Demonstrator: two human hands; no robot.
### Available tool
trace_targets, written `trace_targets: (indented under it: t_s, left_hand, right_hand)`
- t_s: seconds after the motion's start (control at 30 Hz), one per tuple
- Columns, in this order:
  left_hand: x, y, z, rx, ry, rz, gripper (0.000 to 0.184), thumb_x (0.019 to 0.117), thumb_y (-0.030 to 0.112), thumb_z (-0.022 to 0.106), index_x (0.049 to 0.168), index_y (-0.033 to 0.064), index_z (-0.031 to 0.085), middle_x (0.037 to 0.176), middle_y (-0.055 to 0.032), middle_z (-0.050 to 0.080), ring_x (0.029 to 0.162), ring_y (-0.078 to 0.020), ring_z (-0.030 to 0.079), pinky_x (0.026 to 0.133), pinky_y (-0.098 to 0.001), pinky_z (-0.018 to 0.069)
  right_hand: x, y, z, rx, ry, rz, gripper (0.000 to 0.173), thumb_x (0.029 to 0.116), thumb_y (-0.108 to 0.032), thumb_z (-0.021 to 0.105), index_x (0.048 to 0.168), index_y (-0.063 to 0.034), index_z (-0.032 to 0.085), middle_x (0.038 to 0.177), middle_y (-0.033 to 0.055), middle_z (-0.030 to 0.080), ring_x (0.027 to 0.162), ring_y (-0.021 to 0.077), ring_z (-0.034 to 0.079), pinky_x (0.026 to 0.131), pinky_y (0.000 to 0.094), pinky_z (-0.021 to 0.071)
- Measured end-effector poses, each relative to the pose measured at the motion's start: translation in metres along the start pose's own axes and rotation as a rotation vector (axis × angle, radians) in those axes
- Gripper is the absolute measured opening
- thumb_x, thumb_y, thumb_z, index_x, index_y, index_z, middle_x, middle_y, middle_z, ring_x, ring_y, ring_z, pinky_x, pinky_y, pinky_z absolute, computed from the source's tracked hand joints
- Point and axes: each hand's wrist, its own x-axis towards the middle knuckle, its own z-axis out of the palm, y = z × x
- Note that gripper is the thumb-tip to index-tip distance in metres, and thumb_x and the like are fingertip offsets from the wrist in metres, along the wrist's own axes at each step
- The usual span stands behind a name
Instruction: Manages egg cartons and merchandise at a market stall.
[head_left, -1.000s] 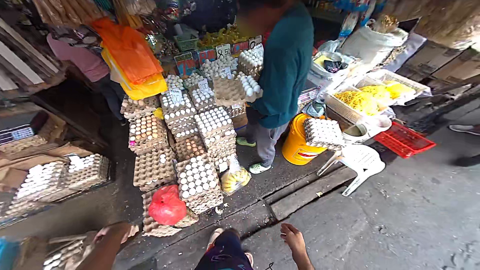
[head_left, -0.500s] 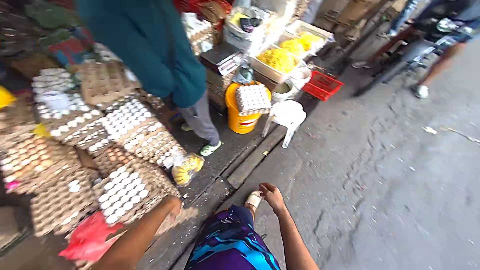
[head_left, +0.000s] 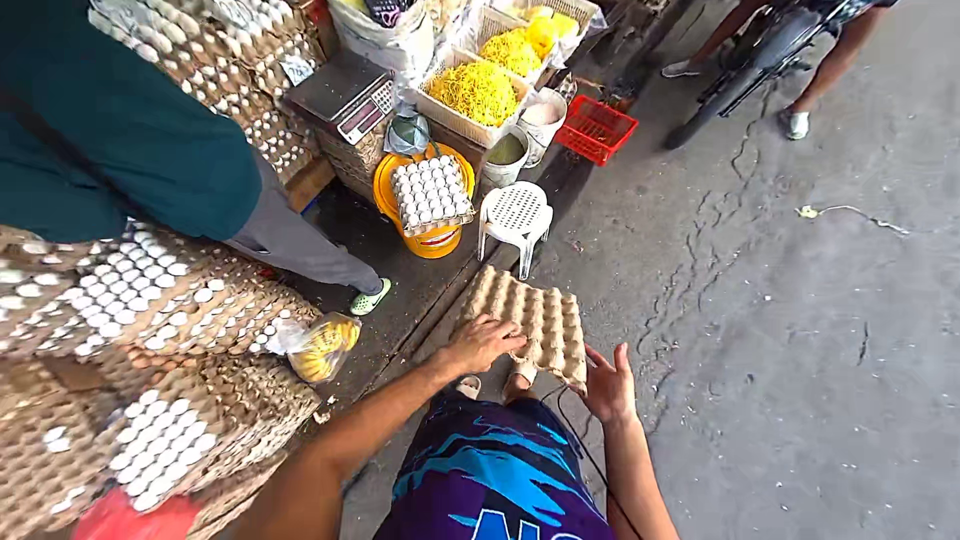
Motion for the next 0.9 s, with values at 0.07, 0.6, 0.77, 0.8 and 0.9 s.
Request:
trace_targets:
  t_s: [0.07,0.6,0.77,0.8,0.9]
  left_hand:
    - [0.018,0.001,0.009,0.031,0.018,0.007,0.068,0.0887,-0.002,0.063,0.148,0.0274,0.053,0.15,-0.0076,0.054,0.131,-0.03,0.057,0.114,-0.0527,0.0394]
    - [0.065,-0.287,-0.112,-0.894,0.585,-1.179,0.084,0.0963,0.065,0.057,0.156,0.0098,0.036,0.145,-0.023,0.054,0.132,-0.038,0.055,0.109,-0.061,0.0447]
    - [0.127,-0.484,-0.167,-0.393,0.433,-1.119,0.068,0.0978,0.062,0.056,0.147,0.0148,0.053,0.144,-0.0232,0.054,0.126,-0.0428,0.058,0.1,-0.0675,0.048]
    - [0.139,-0.521,-0.175,-0.336,0.39,-1.069,0.064,0.0979,0.06,0.058,0.144,0.0165,0.056,0.146,-0.0227,0.053,0.125,-0.0424,0.059,0.099,-0.0666,0.0496]
    - [0.183,-0.614,-0.185,-0.286,0.212,-0.895,0.055,0.0986,0.049,0.063,0.142,0.0145,0.06,0.146,-0.0227,0.051,0.129,-0.0426,0.055,0.104,-0.0635,0.0474]
  right_hand:
    - [0.034,-0.028,0.003,-0.133,-0.062,0.045,0.072,0.1052,-0.063,0.03,0.149,-0.0074,0.043,0.119,0.0195,0.071,0.102,0.0308,0.072,0.085,0.0516,0.061]
    - [0.28,-0.1,0.245,-0.454,-0.146,-0.008,0.048,0.0825,-0.011,0.065,0.129,-0.0058,0.053,0.104,0.0153,0.068,0.088,0.0269,0.07,0.067,0.0463,0.0604]
    - [0.367,-0.064,0.341,-0.505,-0.163,0.241,0.049,0.0906,-0.027,0.078,0.129,-0.0037,0.058,0.11,0.0157,0.072,0.097,0.0284,0.072,0.081,0.0482,0.061]
    - [0.38,-0.052,0.362,-0.489,-0.143,0.293,0.05,0.0907,-0.028,0.079,0.129,-0.0033,0.059,0.11,0.0155,0.073,0.098,0.028,0.072,0.083,0.0481,0.0609]
    - [0.42,-0.013,0.418,-0.431,-0.024,0.361,0.048,0.0901,-0.024,0.08,0.124,0.0013,0.059,0.103,0.0174,0.074,0.09,0.0274,0.074,0.079,0.045,0.0629]
